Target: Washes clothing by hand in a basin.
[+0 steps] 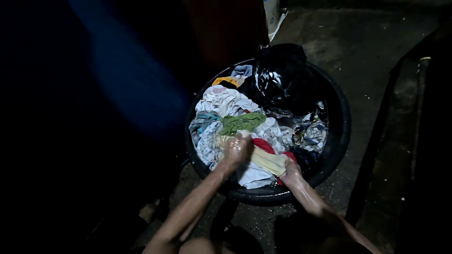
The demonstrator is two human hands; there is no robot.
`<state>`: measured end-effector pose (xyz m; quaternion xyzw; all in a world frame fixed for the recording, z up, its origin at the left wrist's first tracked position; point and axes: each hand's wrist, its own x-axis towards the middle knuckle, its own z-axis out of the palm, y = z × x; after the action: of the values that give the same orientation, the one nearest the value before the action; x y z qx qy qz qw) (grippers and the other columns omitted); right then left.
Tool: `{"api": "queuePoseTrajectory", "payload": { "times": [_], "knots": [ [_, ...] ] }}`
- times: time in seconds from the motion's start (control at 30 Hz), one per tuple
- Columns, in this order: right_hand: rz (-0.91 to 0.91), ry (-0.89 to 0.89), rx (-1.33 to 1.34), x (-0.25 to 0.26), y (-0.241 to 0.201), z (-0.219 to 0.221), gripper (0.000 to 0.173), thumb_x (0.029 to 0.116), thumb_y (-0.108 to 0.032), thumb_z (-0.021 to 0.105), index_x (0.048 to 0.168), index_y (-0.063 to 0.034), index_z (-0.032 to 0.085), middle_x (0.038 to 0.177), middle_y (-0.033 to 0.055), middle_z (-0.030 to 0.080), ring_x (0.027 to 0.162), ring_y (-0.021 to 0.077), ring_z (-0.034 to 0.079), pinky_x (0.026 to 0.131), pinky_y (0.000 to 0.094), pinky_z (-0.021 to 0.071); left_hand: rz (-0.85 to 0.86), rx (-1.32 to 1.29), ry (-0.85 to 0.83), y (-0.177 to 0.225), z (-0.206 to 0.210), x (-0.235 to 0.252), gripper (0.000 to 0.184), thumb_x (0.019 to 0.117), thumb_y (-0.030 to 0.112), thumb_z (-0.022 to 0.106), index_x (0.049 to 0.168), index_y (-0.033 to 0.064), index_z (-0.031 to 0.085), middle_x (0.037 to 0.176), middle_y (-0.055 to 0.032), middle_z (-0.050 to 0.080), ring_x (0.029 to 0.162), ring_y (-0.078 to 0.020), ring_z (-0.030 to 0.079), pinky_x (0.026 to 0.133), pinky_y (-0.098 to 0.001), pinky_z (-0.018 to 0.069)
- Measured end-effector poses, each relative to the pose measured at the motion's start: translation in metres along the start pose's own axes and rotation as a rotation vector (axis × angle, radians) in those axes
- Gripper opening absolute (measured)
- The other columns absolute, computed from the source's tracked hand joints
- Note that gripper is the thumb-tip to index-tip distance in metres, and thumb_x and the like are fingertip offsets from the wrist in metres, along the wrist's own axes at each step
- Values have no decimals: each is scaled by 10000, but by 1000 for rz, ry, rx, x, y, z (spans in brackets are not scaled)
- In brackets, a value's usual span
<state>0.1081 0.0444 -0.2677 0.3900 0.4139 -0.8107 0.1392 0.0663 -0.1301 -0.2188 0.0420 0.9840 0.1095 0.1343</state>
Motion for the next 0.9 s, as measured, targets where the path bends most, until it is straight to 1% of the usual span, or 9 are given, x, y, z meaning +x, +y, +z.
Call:
{"api": "queuePoseTrajectory", "payload": {
  "times": [0.13, 0.23, 0.33, 0.4, 0.53, 0.63, 0.7, 0.8, 0.9],
  "knots": [
    [34, 61, 22, 0, 2, 2, 249, 1114, -169, 337, 1211, -28, 519, 949, 96, 563, 789, 173, 573, 681, 351, 510, 309, -135, -170, 68, 11, -35, 308, 1029, 243, 579, 1287, 128, 702, 1197, -288, 667, 1028, -485, 681, 827, -658, 528],
    [15, 20, 46, -6, -1, -2, 292, 1114, -149, 308, 1288, -7, 494, 1072, 146, 579, 913, 213, 608, 779, 395, 547, 146, -85, -203, 16, 25, -7, 365, 1067, 288, 526, 1377, 135, 647, 1299, -257, 649, 1143, -457, 657, 934, -649, 512],
    [-18, 45, 19, -5, -2, -1, 310, 1110, -145, 309, 1303, -9, 510, 1112, 162, 594, 955, 222, 624, 795, 401, 557, -58, -21, -6, -64, 28, 26, 309, 1039, 315, 591, 1281, 155, 696, 1196, -241, 685, 1087, -457, 668, 894, -672, 521],
    [-21, 52, 21, -3, -1, -1, 313, 1113, -154, 312, 1305, -7, 511, 1126, 166, 593, 973, 234, 624, 808, 410, 555, -161, 20, 47, -77, 16, 31, 275, 1039, 277, 596, 1247, 133, 704, 1185, -265, 668, 1096, -481, 648, 890, -675, 509],
    [-7, 61, -8, -2, -2, 1, 300, 1115, -133, 336, 1325, 7, 500, 1144, 172, 577, 988, 232, 603, 836, 404, 538, -14, -57, 89, -10, -10, 5, 283, 1010, 250, 636, 1225, 91, 729, 1115, -269, 700, 1027, -465, 685, 873, -650, 528],
    [10, 40, 7, -3, -2, 1, 273, 1109, -130, 329, 1264, 2, 511, 1031, 134, 570, 879, 199, 593, 763, 375, 533, 265, -158, -102, 54, -2, -31, 302, 1018, 261, 604, 1254, 107, 714, 1161, -245, 703, 1063, -442, 689, 890, -635, 533],
    [11, 47, 61, -2, -4, 0, 249, 1106, -154, 332, 1189, -15, 521, 968, 116, 559, 827, 193, 579, 716, 371, 523, 283, -148, -222, 62, 11, -35, 331, 1038, 274, 584, 1304, 108, 689, 1207, -267, 671, 1090, -459, 669, 890, -647, 520],
    [-28, 86, 33, -5, -6, -2, 289, 1105, -163, 357, 1243, 4, 548, 1068, 160, 603, 935, 236, 619, 789, 410, 548, 40, -114, -204, -8, 15, 1, 359, 1053, 293, 567, 1340, 104, 671, 1275, -228, 678, 1215, -432, 632, 1019, -644, 476],
    [-52, 78, 8, -3, -7, -2, 314, 1109, -170, 334, 1259, -3, 553, 1101, 160, 602, 971, 232, 616, 817, 409, 544, -158, -49, 3, -87, 9, 30, 298, 1015, 277, 637, 1233, 87, 707, 1132, -243, 711, 1089, -471, 667, 909, -702, 503]
  ]
}}
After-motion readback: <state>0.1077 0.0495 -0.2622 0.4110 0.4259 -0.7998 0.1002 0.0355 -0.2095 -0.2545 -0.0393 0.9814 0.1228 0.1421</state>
